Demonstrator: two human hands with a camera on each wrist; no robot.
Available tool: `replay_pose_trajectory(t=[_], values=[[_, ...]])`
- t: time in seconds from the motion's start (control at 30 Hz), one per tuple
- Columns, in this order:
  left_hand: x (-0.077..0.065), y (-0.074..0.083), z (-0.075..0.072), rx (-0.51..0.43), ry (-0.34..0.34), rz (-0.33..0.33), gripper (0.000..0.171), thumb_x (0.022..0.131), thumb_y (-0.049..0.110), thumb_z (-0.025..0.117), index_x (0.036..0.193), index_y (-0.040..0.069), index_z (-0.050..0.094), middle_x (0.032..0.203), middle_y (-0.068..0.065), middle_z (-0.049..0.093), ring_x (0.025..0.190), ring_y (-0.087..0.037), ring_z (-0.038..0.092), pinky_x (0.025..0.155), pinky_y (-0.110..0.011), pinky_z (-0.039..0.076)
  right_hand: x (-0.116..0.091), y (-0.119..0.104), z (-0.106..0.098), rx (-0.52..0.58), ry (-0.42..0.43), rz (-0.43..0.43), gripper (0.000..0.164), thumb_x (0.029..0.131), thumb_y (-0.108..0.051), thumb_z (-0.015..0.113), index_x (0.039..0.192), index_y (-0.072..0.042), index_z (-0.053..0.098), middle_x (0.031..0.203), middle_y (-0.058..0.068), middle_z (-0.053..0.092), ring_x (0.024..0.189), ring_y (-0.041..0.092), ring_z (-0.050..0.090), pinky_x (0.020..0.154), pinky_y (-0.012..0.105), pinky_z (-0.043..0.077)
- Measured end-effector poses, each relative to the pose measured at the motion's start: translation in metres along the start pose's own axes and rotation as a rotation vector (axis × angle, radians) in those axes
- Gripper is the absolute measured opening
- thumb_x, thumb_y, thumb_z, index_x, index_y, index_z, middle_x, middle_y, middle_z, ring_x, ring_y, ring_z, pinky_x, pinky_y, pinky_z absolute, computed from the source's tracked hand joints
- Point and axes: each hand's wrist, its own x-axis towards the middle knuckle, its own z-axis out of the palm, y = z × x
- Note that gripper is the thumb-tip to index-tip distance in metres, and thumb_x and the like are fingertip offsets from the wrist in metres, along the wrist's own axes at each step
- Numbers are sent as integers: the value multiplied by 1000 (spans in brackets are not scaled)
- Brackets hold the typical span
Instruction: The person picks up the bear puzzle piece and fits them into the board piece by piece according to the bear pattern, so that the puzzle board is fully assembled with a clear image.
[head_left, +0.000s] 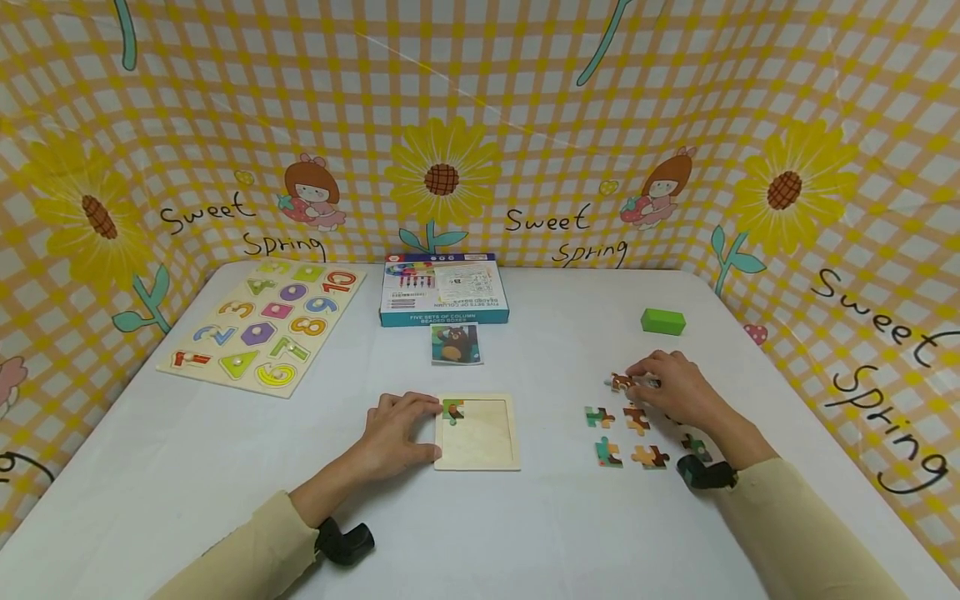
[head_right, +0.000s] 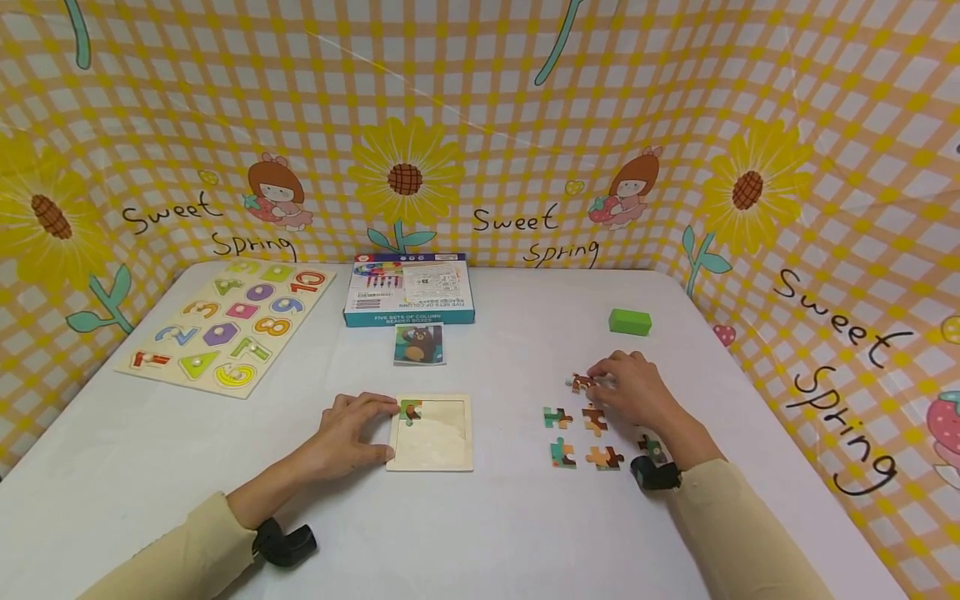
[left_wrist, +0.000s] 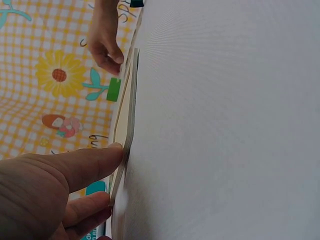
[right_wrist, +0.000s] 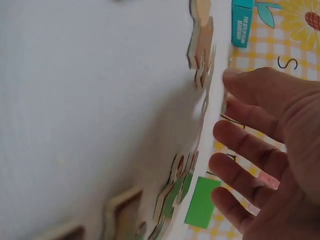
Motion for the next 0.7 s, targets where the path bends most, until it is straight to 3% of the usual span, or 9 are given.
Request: replay_pose_trajectory(t=[0.4, 0.7], values=[[1, 0, 0, 7, 9, -5, 52, 73, 20, 78, 122, 13, 62, 131, 0, 54, 110, -24, 38, 92, -46, 25, 1, -34, -4, 76, 10, -77, 28, 87, -16, 64, 112, -3, 66, 109, 16, 61, 102, 34, 48, 88, 55, 34], [1, -1, 1, 12, 13, 2, 53, 72, 20, 78, 121, 12, 62, 131, -1, 55, 112, -25, 38, 93, -48, 25, 5, -66, 2, 85, 18, -146, 27, 86, -18, 65, 111, -6, 67, 109, 11, 62, 101, 28, 47, 86, 48, 36]])
